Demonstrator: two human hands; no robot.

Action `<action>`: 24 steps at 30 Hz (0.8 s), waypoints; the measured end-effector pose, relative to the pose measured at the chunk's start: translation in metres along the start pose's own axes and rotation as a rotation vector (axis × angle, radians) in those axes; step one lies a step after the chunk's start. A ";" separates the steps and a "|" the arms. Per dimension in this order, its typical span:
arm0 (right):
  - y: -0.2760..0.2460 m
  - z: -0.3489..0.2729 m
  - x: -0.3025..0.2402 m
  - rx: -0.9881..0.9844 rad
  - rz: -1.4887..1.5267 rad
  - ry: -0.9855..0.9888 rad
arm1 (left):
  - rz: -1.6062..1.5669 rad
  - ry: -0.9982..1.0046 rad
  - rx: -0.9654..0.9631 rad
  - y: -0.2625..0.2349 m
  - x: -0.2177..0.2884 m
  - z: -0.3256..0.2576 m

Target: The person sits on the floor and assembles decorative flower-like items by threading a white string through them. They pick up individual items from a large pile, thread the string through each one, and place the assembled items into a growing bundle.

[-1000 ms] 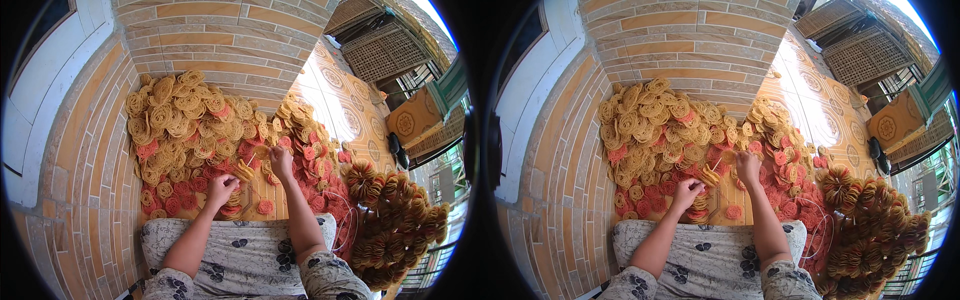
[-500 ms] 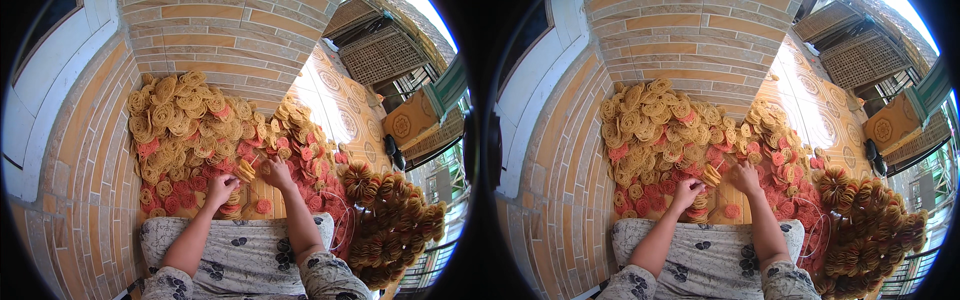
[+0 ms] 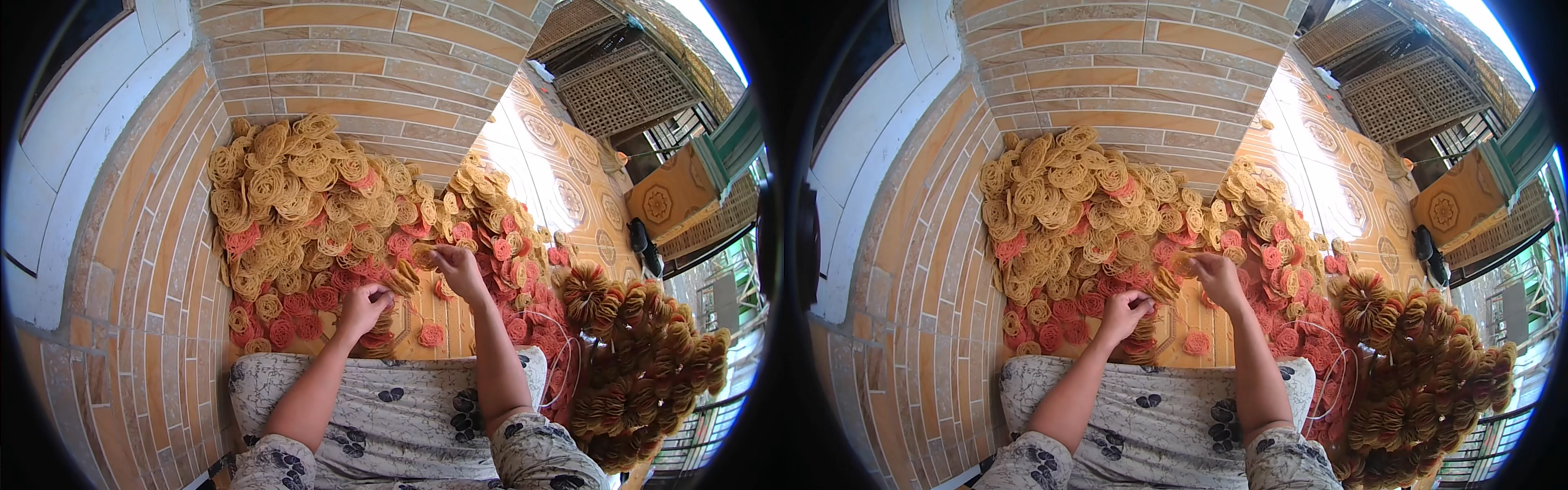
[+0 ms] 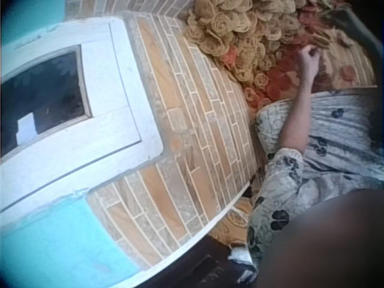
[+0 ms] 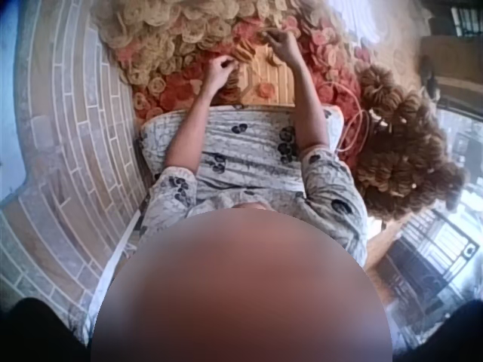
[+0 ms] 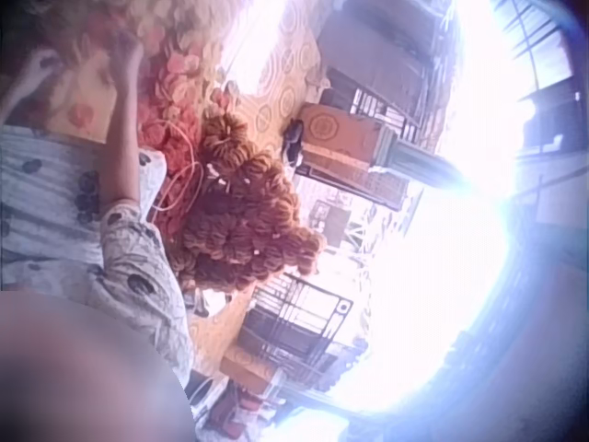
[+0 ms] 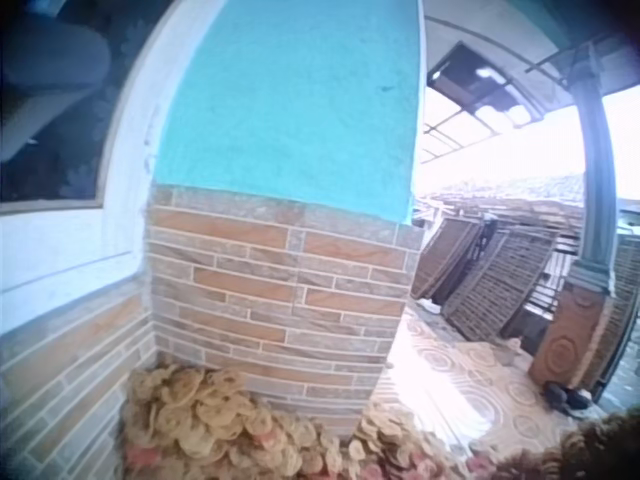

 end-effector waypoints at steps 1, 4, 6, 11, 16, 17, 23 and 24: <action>-0.002 -0.001 -0.001 -0.005 0.120 -0.017 | 0.004 -0.014 -0.002 0.000 -0.001 0.000; -0.008 -0.001 0.012 -0.033 0.327 -0.022 | -0.011 0.035 0.017 -0.002 0.004 0.000; -0.007 -0.004 0.038 -0.021 -0.306 0.069 | -0.005 0.039 0.003 0.001 0.003 0.000; 0.001 -0.006 0.068 -0.076 -0.531 0.122 | 0.024 0.071 -0.038 0.007 0.001 0.001; -0.009 0.001 0.057 -0.072 0.175 0.240 | 0.023 0.052 -0.048 0.007 -0.003 0.002; -0.002 0.000 0.056 -0.106 0.415 0.301 | 0.032 0.067 -0.041 0.006 -0.001 0.002; 0.006 -0.007 0.041 -0.136 0.623 0.310 | -0.023 0.041 -0.045 0.007 0.001 0.001; 0.005 -0.007 0.040 -0.119 0.538 0.321 | -0.008 0.041 -0.049 0.007 0.002 0.000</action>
Point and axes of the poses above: each hand's wrist, its own z-axis towards the middle knuckle, its own y-axis out of the palm, x = y × z, the point moved 10 cm from there along z, towards the middle knuckle, and after that the axes turned 2 degrees about y, right-handed, at the moved point
